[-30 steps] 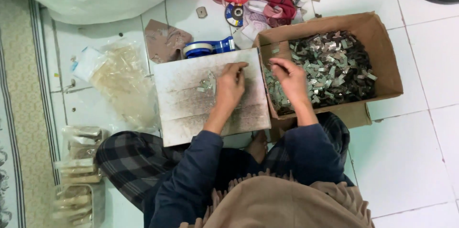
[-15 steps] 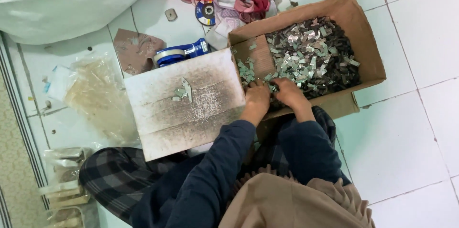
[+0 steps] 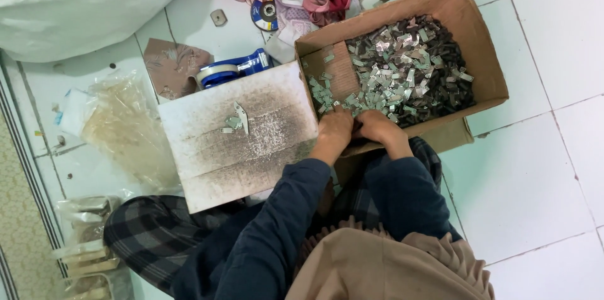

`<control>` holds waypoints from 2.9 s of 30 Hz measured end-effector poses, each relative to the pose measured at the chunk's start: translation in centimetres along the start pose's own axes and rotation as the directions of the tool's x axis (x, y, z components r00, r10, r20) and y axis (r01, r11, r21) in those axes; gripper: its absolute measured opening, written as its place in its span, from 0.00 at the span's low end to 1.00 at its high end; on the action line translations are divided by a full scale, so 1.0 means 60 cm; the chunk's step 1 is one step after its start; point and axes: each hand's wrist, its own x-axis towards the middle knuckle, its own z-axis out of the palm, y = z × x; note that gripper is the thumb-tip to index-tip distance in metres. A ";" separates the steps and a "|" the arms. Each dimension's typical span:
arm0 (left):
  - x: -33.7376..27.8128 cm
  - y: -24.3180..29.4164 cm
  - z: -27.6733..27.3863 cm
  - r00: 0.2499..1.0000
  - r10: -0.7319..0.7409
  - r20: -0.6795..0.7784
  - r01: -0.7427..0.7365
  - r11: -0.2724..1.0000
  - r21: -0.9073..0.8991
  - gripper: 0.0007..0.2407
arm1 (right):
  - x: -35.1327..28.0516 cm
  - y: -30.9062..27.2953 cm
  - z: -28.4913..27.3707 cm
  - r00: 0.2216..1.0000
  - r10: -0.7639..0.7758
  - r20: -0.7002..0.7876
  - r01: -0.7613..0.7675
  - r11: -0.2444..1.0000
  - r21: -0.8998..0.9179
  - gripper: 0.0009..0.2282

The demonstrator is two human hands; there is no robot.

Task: Sorting small metal components from a cardboard box and placing them into small plastic bags.

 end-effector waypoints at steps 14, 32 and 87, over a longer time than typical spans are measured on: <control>-0.002 -0.006 -0.016 0.997 -0.069 -0.047 0.057 0.974 -0.219 0.09 | -0.029 -0.028 -0.022 0.992 0.050 -0.117 -0.038 0.995 0.097 0.16; -0.027 -0.052 -0.129 0.994 -0.036 -0.100 -0.060 0.585 -0.809 0.17 | -0.004 0.032 0.011 0.830 0.092 -0.550 0.374 0.640 0.671 0.12; -0.021 -0.053 -0.093 0.984 -0.044 -0.172 -0.135 0.448 -0.884 0.14 | 0.039 0.026 0.032 0.973 0.082 -0.217 -0.092 0.995 -0.037 0.09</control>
